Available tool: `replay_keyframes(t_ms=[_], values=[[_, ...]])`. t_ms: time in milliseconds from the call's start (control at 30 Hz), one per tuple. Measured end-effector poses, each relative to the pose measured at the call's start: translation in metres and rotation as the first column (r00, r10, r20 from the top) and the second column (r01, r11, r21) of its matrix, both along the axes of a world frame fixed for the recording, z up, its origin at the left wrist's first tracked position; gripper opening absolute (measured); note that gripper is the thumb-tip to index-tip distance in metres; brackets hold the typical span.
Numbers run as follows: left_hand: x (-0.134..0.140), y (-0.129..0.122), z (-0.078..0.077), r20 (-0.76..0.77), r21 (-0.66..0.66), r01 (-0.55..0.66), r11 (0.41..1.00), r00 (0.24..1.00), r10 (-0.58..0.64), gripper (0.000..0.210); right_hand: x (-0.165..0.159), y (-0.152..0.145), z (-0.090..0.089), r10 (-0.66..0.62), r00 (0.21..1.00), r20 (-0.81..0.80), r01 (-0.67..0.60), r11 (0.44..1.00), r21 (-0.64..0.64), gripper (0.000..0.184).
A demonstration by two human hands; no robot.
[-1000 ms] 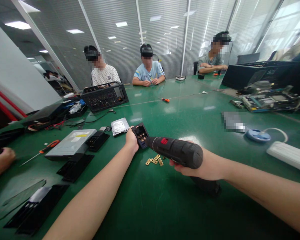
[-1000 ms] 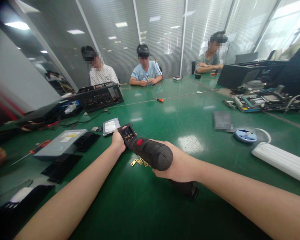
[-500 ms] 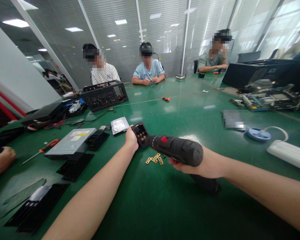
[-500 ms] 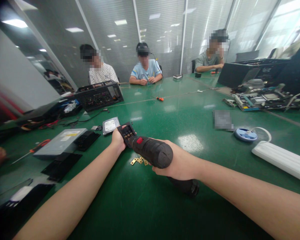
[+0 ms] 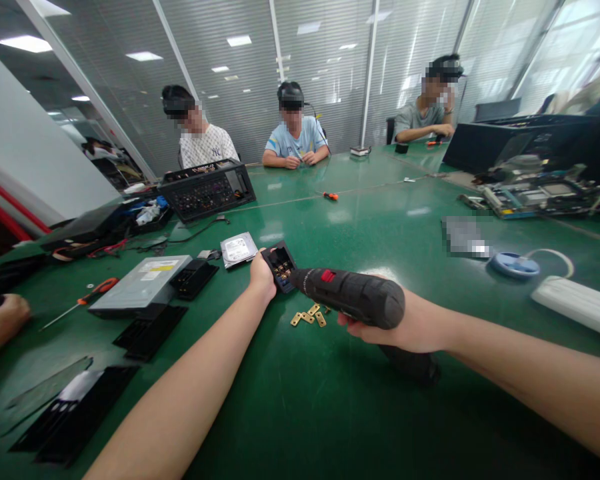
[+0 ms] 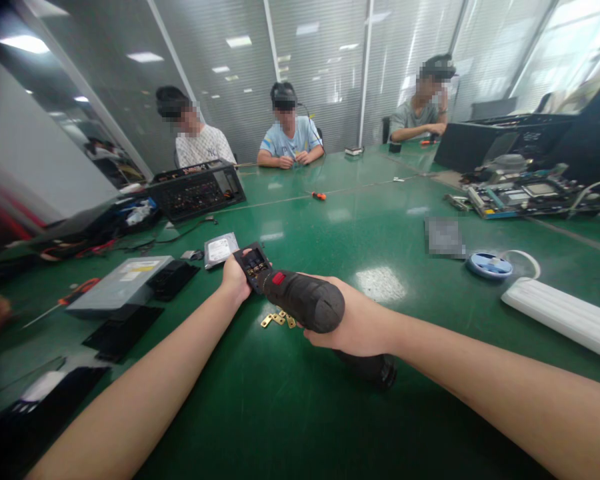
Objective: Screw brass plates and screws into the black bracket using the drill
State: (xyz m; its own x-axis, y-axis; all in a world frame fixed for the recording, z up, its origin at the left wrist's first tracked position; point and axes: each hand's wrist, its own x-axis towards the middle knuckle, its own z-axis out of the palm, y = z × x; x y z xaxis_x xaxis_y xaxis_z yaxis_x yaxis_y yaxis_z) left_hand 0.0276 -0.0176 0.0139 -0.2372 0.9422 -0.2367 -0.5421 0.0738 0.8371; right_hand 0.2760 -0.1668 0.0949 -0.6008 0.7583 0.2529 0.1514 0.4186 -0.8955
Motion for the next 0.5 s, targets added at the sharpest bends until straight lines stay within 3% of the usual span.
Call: replay_keyframes(t_ms=[333,500], values=[[0.0003,-0.0007,0.0013,0.016,-0.019,-0.016,1.0,1.0,0.016,0.008,0.0023,0.0065,-0.0031,0.003,0.999,0.053,0.002,0.997,-0.084,0.014],[0.0005,-0.0003,0.0013,0.042,-0.027,-0.026,0.999,0.999,0.027,0.008,0.0024,0.0064,-0.0023,0.013,0.998,0.057,-0.011,0.999,-0.036,0.009]])
